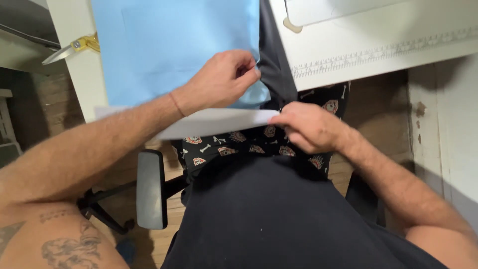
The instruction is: Using a seam ripper to carefully remove stitches from a seam on a piece of material.
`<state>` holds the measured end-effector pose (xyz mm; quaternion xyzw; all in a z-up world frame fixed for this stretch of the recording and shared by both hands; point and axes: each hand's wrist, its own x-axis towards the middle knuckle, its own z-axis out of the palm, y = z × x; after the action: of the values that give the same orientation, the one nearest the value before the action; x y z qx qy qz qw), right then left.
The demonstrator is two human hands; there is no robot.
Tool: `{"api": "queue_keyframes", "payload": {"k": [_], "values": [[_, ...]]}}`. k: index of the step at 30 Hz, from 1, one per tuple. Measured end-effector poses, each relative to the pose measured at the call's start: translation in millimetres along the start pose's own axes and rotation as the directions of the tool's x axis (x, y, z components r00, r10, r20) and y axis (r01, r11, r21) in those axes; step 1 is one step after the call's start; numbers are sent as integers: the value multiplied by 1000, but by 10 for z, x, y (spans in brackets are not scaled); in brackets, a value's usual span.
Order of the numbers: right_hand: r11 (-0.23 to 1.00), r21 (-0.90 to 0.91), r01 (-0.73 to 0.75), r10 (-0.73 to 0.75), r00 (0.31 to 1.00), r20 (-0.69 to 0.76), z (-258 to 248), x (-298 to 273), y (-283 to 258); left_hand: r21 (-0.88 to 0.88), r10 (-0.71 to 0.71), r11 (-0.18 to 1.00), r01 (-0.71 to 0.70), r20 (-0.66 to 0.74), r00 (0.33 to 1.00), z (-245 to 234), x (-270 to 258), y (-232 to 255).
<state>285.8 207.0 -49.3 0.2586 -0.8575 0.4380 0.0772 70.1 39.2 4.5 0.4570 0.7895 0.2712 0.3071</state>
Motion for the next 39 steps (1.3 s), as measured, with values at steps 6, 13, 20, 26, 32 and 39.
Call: {"api": "queue_keyframes", "payload": {"k": [6, 13, 20, 26, 32, 39], "values": [[980, -180, 86, -64, 990, 123, 148, 34, 65, -202, 186, 958, -204, -103, 977, -24, -190, 46], [932, 349, -103, 222, 920, -322, -327, 243, -313, 12, 280, 955, -296, -361, 889, 218, -200, 78], [552, 806, -211, 577, 795, -188, -397, 755, 156, 504, 297, 859, -94, -340, 893, 599, -995, 469], [313, 916, -251, 766, 637, -87, -310, 937, 174, 677, 206, 736, 26, -260, 943, 1206, -1294, 109], [312, 932, -187, 791, 595, -146, -208, 887, 41, -789, -776, 404, 462, -28, 630, 1595, -1182, 554], [249, 949, -192, 840, 531, -113, -227, 886, -23, -802, -744, -291, -522, -153, 650, 2411, -564, 50]]}}
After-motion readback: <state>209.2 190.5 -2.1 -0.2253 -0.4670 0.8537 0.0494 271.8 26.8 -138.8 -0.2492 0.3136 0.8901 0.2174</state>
